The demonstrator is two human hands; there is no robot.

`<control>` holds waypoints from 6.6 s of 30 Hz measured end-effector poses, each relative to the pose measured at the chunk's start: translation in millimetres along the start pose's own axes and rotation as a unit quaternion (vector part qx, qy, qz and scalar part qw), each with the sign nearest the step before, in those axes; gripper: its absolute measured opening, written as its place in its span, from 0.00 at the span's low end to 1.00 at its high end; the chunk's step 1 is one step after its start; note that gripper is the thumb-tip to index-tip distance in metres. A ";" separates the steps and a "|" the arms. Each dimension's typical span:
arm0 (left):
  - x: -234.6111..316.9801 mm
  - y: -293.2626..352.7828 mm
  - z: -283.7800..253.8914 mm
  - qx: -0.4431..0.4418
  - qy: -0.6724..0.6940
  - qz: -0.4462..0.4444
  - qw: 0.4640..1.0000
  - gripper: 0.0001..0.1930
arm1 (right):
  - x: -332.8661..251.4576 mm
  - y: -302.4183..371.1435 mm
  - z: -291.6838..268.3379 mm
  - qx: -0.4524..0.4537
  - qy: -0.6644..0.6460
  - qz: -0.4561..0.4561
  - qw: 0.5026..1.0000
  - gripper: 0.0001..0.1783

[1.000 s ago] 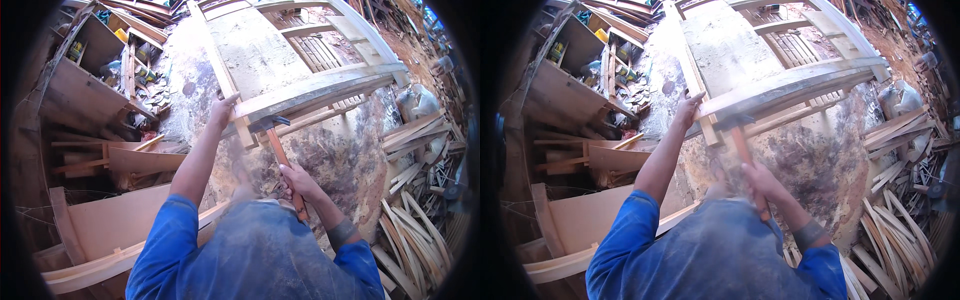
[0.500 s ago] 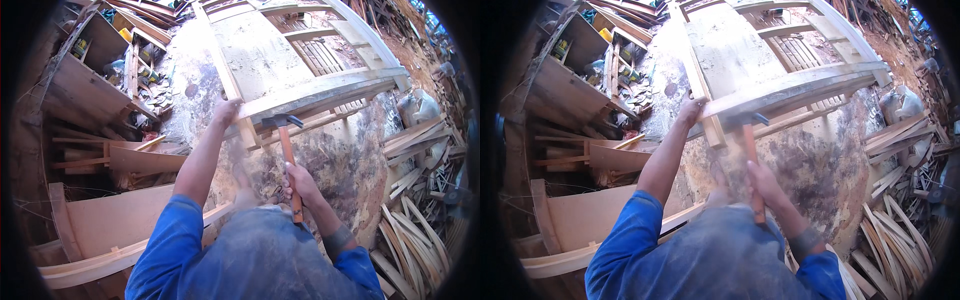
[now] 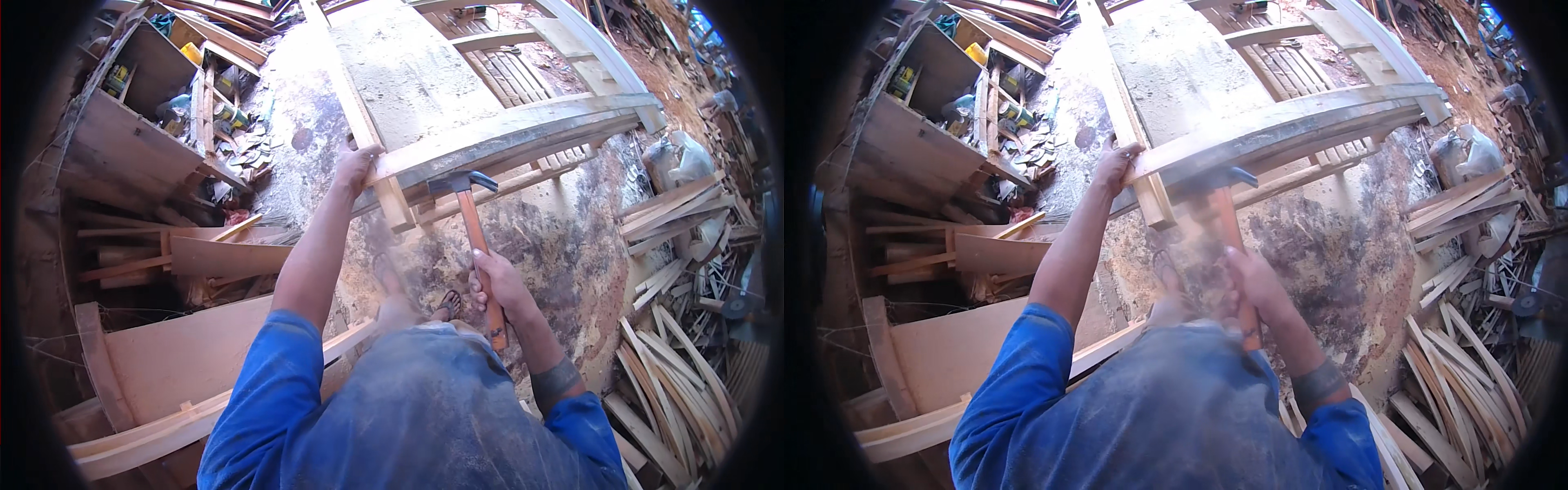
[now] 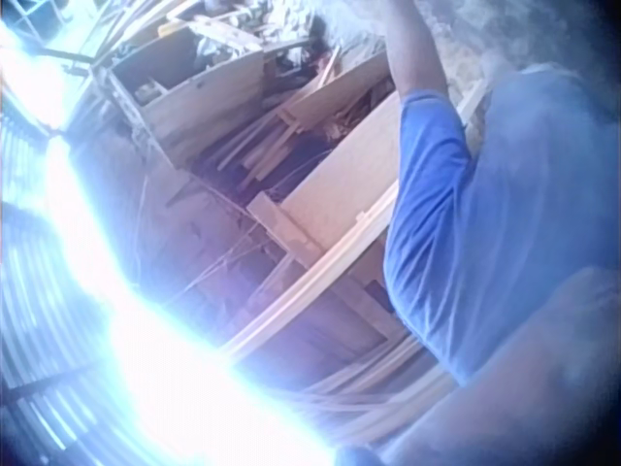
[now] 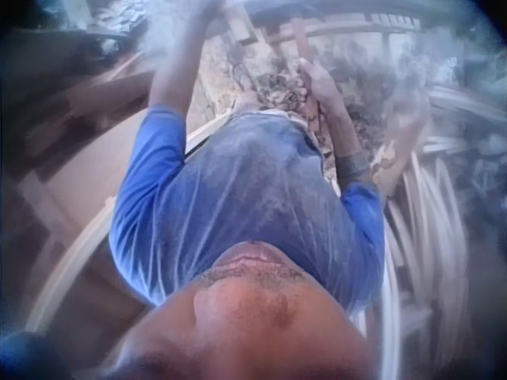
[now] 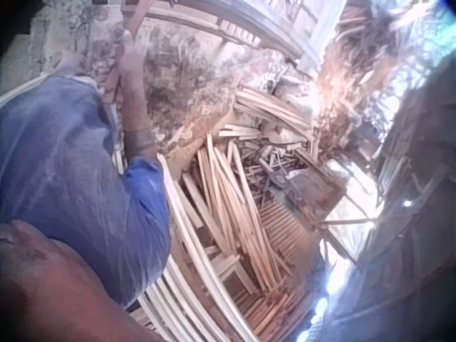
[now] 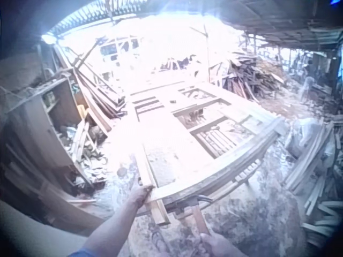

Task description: The person hammers nails into wood to assemble a frame, uses a tape measure and pen to measure and mark wood pieces, and sands the frame edges using a handheld grinder.

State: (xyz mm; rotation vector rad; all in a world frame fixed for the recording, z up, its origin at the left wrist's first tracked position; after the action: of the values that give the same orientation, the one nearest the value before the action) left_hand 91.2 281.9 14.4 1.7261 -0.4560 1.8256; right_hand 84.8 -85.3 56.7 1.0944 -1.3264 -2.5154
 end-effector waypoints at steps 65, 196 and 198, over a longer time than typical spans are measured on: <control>-9.8 3.3 -24.7 0.028 0.041 -0.010 0.999 0.44 | -216.2 102.7 136.6 0.163 0.519 -0.315 0.778 0.13; 144.2 -1800.7 -799.2 -0.152 -0.346 -0.263 0.888 0.24 | -1365.1 -1493.2 839.9 -0.020 -0.077 -0.112 0.991 0.12; 147.1 -1847.3 -832.2 -0.066 -0.311 -0.285 0.904 0.23 | -1383.5 -1541.8 831.6 -0.017 -0.151 -0.096 0.984 0.12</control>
State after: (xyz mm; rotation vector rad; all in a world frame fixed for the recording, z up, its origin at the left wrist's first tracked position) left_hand 579.0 2243.4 -188.5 2.0477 -0.2618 0.8024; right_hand 940.6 1974.2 -36.3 0.8985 -1.2914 -2.9312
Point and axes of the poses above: each hand's wrist, its own y-axis away from the middle knuckle, its own z-axis out of the palm, x = y × z, the point moved 10 cm from there along -y, towards the middle knuckle, and after that the axes turned 8 degrees about z, right-handed, at the moved point
